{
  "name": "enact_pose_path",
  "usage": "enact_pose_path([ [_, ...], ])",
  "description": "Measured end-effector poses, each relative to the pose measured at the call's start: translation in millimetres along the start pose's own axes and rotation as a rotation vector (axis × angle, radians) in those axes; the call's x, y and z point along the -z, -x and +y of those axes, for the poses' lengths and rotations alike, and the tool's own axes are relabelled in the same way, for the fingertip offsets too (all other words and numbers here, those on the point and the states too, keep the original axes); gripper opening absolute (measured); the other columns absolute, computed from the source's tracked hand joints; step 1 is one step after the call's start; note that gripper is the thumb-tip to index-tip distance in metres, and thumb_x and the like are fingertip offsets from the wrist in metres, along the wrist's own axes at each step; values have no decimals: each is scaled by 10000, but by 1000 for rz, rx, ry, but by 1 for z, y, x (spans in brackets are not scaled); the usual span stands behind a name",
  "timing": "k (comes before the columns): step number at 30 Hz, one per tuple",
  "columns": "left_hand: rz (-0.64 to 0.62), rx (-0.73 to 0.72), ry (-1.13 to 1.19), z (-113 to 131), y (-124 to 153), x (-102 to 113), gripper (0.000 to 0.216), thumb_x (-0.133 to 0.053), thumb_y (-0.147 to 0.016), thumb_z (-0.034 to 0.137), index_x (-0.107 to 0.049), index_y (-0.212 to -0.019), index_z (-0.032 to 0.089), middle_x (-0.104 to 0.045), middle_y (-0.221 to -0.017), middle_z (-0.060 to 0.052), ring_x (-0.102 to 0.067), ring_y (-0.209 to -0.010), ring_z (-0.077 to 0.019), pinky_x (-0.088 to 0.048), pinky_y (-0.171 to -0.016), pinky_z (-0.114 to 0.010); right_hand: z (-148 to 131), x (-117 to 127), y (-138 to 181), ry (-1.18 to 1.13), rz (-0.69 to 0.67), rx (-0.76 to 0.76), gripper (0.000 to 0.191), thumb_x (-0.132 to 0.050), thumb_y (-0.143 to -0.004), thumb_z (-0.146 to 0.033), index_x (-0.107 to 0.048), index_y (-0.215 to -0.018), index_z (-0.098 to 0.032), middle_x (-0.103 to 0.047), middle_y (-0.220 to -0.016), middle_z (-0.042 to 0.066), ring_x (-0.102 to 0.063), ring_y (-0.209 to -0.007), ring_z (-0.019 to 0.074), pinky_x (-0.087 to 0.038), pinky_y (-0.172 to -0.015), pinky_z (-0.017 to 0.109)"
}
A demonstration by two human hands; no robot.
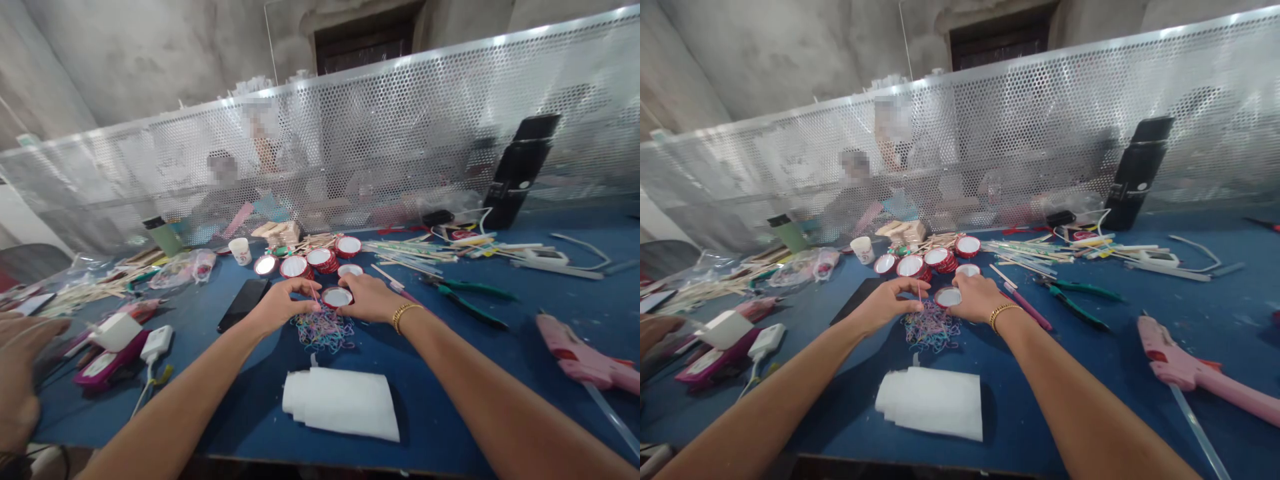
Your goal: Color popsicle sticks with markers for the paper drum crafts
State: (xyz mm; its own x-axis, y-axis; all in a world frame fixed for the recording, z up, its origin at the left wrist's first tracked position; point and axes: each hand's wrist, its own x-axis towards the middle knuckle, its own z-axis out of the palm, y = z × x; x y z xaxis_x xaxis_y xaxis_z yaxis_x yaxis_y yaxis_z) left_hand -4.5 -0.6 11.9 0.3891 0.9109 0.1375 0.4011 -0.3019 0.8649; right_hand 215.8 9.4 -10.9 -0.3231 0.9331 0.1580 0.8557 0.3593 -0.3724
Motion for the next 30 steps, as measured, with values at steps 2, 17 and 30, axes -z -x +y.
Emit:
enact_pose_path([
  [2,-31,1,-21,-3,-1,0,241,-823,-645,308,-726,-830,187,-689,-1156,-71,-618,-1008,-218,-467,-824,-301,0,2,0,6,18,-2,501,-755,-684,-436,-601,-1083,-174,-673,-1088,174,-616,-1036,355,-436,-798,406],
  [17,96,-21,-38,-3,-4,6,483,-875,-557,284,-664,-974,161,-682,-1009,-80,-614,-959,-222,-479,-791,-322,-12,16,9,-230,320,261,575,-768,-661,-317,-543,-1178,-200,-658,-1174,121,-578,-1119,306,-402,-961,462],
  [30,-7,-74,-135,2,0,9,582,-878,-574,329,-669,-1088,157,-688,-1088,-102,-630,-977,-244,-476,-866,-351,-21,13,13,-375,225,338,544,-778,-659,-223,-545,-1150,-198,-638,-1203,109,-595,-1117,251,-452,-960,400],
])
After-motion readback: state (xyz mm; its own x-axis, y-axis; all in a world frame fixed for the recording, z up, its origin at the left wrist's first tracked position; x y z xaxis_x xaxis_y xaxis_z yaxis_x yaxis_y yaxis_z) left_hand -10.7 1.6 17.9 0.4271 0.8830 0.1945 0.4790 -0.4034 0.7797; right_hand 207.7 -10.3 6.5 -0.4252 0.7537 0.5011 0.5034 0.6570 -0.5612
